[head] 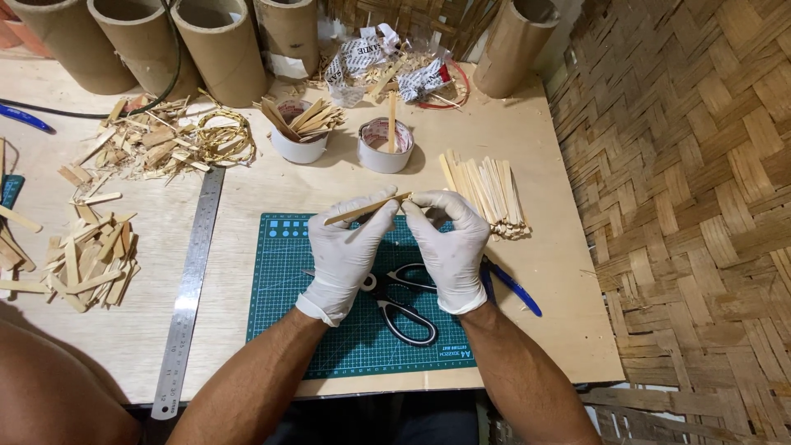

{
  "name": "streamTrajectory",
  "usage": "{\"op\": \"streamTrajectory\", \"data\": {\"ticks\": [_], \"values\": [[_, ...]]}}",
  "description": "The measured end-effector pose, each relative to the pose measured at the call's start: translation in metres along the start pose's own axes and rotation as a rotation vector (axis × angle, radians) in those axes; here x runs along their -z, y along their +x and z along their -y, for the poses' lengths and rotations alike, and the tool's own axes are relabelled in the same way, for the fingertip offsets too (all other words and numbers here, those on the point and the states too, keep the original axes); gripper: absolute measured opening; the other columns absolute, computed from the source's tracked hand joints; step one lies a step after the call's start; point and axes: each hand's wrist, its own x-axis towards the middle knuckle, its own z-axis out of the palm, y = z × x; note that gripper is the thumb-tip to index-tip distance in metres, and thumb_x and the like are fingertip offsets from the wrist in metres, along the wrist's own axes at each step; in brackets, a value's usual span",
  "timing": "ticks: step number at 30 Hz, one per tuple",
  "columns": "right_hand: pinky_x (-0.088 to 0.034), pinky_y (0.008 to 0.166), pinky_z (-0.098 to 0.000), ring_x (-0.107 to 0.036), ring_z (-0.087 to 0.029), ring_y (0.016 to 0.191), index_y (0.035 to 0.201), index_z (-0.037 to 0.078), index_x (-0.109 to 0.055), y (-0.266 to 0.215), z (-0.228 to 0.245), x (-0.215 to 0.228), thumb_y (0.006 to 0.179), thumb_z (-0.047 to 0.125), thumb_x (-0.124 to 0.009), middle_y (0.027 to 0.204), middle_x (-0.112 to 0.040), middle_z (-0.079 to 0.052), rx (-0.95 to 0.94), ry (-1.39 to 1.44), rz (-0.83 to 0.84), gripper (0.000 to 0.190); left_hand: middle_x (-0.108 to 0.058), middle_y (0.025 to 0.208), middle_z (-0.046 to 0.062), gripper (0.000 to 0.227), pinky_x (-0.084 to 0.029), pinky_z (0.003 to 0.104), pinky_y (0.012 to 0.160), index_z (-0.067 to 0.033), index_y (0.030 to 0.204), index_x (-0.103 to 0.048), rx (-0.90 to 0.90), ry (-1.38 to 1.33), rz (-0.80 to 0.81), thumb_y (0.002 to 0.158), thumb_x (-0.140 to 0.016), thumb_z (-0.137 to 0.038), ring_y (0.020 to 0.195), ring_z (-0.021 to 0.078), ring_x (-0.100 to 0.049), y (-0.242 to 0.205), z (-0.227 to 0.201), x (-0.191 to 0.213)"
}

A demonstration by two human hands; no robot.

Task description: Cutting wooden sticks with scissors on a green cutting mat

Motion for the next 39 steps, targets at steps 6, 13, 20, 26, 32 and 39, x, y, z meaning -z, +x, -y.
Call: {"op": "streamTrajectory", "data": {"ticks": [6, 13, 20, 26, 32, 39], "values": [[-0.049, 0.055, -0.0249, -0.06, -0.01, 0.056, 0.084, 0.008, -0.076, -0.001, -0.013, -0.002, 0.08, 0.0, -0.082, 0.072, -0.07, -0.005, -0.07, -0.005, -0.026, 0.01, -0.078, 0.082, 0.019, 0.015, -0.059, 0.033, 0.072, -0.0061, 0.094, -0.082, -0.068, 0.017, 0.127, 0.08, -0.088, -0.005, 0.076, 0.0168, -0.07, 0.003, 0.007, 0.01], [-0.05, 0.055, -0.0267, -0.06, -0.012, 0.057, 0.083, 0.005, -0.073, 0.007, -0.013, 0.003, 0.083, -0.004, -0.073, 0.068, -0.069, -0.008, -0.105, 0.016, -0.042, 0.009, -0.081, 0.088, 0.013, 0.021, -0.06, 0.029, 0.071, -0.0089, 0.104, -0.081, -0.042, 0.031, 0.244, 0.083, -0.085, -0.007, 0.07, 0.0124, -0.072, -0.003, 0.014, 0.005], [-0.052, 0.056, -0.0266, -0.063, -0.016, 0.052, 0.078, 0.009, -0.067, 0.01, -0.005, 0.01, 0.081, -0.004, -0.073, 0.069, -0.07, -0.005, 0.197, -0.112, -0.095, 0.015, -0.078, 0.093, 0.018, 0.035, -0.058, 0.026, 0.062, 0.0016, 0.116, -0.072, 0.543, -0.374, 0.284, 0.093, -0.073, -0.026, 0.056, 0.0129, -0.068, 0.0, 0.012, 0.003], [-0.053, 0.06, -0.0265, -0.059, -0.016, 0.054, 0.08, 0.013, -0.068, 0.015, -0.007, 0.017, 0.079, 0.0, -0.077, 0.072, -0.064, 0.0, 0.488, -0.235, -0.112, 0.015, -0.074, 0.077, 0.006, 0.032, -0.05, 0.023, 0.058, 0.0003, 0.108, -0.071, 0.842, -0.597, 0.294, 0.099, -0.068, -0.03, 0.048, 0.0078, -0.059, 0.001, 0.025, 0.007], [-0.052, 0.059, -0.031, -0.059, -0.02, 0.058, 0.079, 0.009, -0.066, 0.01, 0.001, 0.014, 0.084, -0.001, -0.071, 0.072, -0.064, -0.005, 0.39, -0.035, 0.031, 0.013, -0.073, 0.077, 0.003, 0.022, -0.045, 0.024, 0.057, -0.004, 0.102, -0.069, 0.886, -0.688, 0.281, 0.099, -0.069, -0.026, 0.047, 0.0081, -0.054, 0.005, 0.043, 0.009], [-0.052, 0.059, -0.0316, -0.056, -0.016, 0.054, 0.072, 0.011, -0.067, 0.003, 0.042, 0.009, 0.078, -0.002, -0.072, 0.066, -0.062, -0.003, 0.157, 0.181, 0.395, 0.015, -0.073, 0.075, 0.003, 0.018, -0.048, 0.014, 0.047, -0.0009, 0.1, -0.071, 0.806, -0.629, 0.363, 0.096, -0.072, -0.018, 0.051, 0.0036, -0.064, 0.015, 0.025, 0.018]]}}
